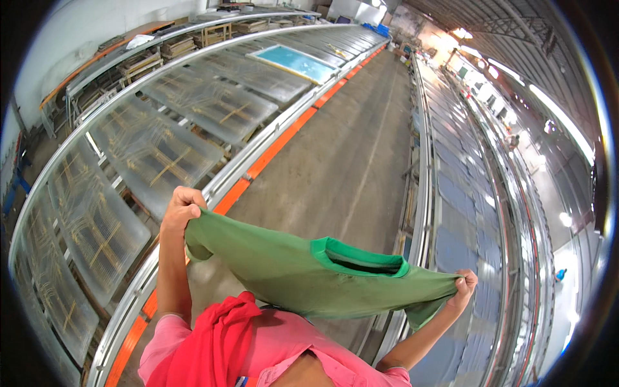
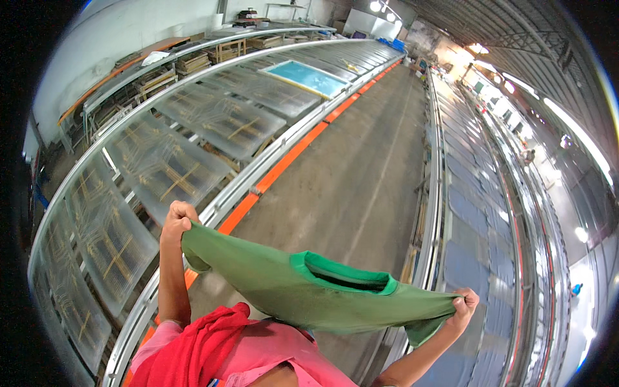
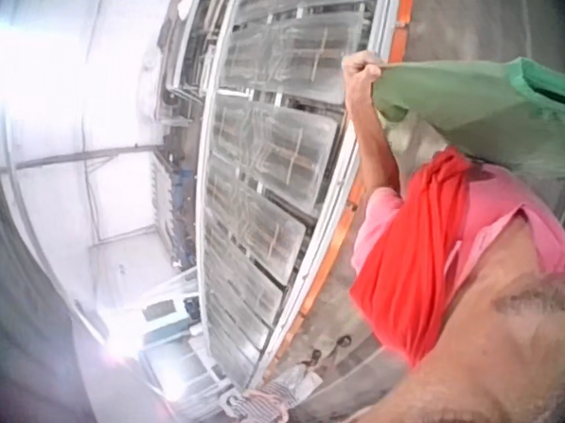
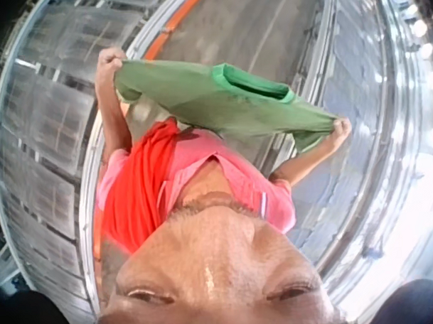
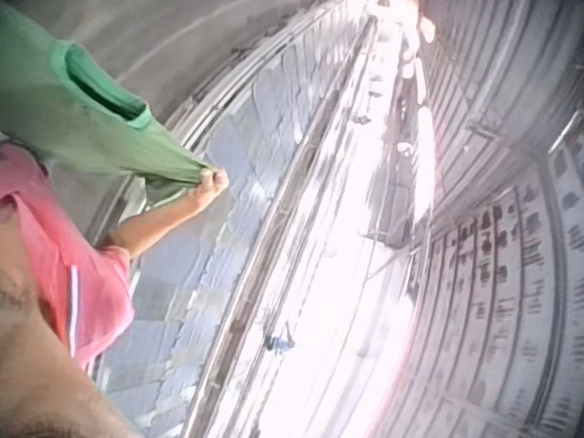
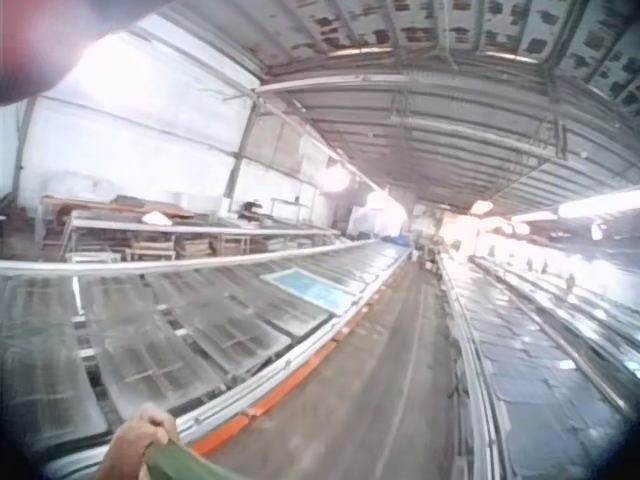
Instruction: The person unfolds a green t-shirt and places it on a flatbed screen printing press. They use a tape measure to measure the frame and the shirt, then pick up a screen printing frame and walk to a workbench area.
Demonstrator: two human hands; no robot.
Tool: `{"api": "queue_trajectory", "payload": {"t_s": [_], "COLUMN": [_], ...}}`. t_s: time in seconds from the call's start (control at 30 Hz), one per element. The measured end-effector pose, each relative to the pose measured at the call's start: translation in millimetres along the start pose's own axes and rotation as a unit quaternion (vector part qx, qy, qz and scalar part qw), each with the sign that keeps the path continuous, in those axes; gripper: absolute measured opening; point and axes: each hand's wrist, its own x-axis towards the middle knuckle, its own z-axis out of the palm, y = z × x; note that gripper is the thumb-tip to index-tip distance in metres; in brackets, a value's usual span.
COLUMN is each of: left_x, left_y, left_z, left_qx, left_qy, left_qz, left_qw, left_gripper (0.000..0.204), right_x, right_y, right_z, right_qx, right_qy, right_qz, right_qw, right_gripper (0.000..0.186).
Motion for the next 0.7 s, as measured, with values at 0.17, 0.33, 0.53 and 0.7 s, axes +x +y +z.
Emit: {"api": "queue_trajectory", "payload": {"t_s": [0.17,0.33,0.53,0.7], "left_x": [85,167,271,393], "left_y": [-30,-62,-140,-162], "left_z": [-20,-30,-91,-155], "left_qx": [0.039,0.006,0.116,0.337], "left_qy": [0.096,0.196,0.269,0.379], "left_qz": [0.034,0.100,0.125,0.057], "left_qw": [0.994,0.976,0.948,0.860], "left_gripper": [0.053,0.053,0.052,0.039], "right_x": [195,376,560,727], "right_y": [69,133,226,314], "right_z": [60,130,245,402], "right_qx": [0.001,-0.027,-0.116,-0.144], "right_qy": [-0.064,-0.157,-0.270,-0.334], "right_qz": [-0.011,-0.009,-0.038,-0.024], "right_qw": [0.998,0.987,0.955,0.931], "right_gripper": [0.038,0.044,0.029,0.012]}}
